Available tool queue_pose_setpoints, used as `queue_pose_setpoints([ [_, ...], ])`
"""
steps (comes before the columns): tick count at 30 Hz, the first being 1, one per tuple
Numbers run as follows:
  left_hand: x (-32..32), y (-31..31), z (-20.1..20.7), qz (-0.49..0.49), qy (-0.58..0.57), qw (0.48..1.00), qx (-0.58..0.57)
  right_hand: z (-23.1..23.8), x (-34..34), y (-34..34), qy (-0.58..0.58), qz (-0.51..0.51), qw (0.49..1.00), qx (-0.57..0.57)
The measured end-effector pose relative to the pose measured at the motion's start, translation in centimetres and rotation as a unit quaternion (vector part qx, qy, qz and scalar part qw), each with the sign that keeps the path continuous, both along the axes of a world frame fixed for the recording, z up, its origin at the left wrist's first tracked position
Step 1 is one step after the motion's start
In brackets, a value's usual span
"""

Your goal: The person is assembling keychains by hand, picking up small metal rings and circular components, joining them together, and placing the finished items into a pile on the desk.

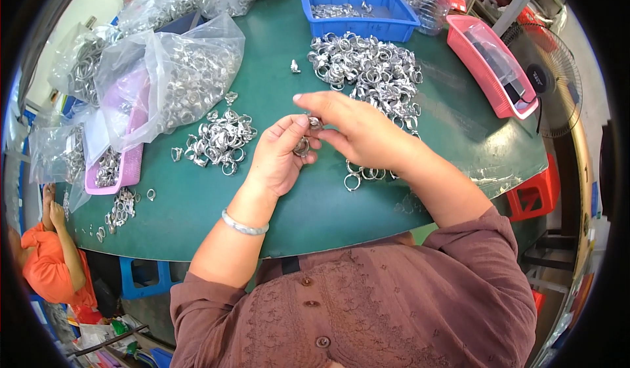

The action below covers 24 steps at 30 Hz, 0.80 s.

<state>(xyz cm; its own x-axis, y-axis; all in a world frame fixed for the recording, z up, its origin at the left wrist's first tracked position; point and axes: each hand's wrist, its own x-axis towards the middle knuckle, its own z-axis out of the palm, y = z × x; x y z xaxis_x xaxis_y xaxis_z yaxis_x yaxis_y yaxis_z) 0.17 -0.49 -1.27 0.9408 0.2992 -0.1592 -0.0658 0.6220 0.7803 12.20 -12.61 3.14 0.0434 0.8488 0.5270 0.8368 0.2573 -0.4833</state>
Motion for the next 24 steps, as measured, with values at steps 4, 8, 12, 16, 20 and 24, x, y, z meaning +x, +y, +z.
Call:
queue_pose_setpoints([
  [4, 0.2, -0.5, 0.6, 0.009, -0.015, 1.0, -0.003, 0.6, 2.0, -1.1, 0.022, -0.056, 0.998, 0.025],
  [8, 0.2, -0.1, 0.4, 0.005, -0.023, 1.0, -0.016, 0.7, 4.2, -2.7, 0.002, -0.088, 0.993, -0.073],
  [12, 0.0, 0.8, -0.2, -0.027, -0.05, 0.991, -0.117, 0.4, 4.5, -3.7, -0.071, -0.009, 0.973, -0.22],
  [16, 0.0, 0.7, -0.4, -0.031, -0.056, 0.984, -0.163, 0.0, 3.5, -3.8, -0.154, -0.042, 0.96, -0.231],
  [20, 0.0, 0.5, -0.3, -0.013, -0.008, 0.995, -0.098, -0.4, 3.6, -3.7, -0.146, -0.027, 0.961, -0.233],
  [24, 0.0, 0.1, -0.1, -0.033, 0.034, 0.998, -0.041, -1.1, 3.5, -3.4, -0.088, 0.005, 0.988, -0.127],
])
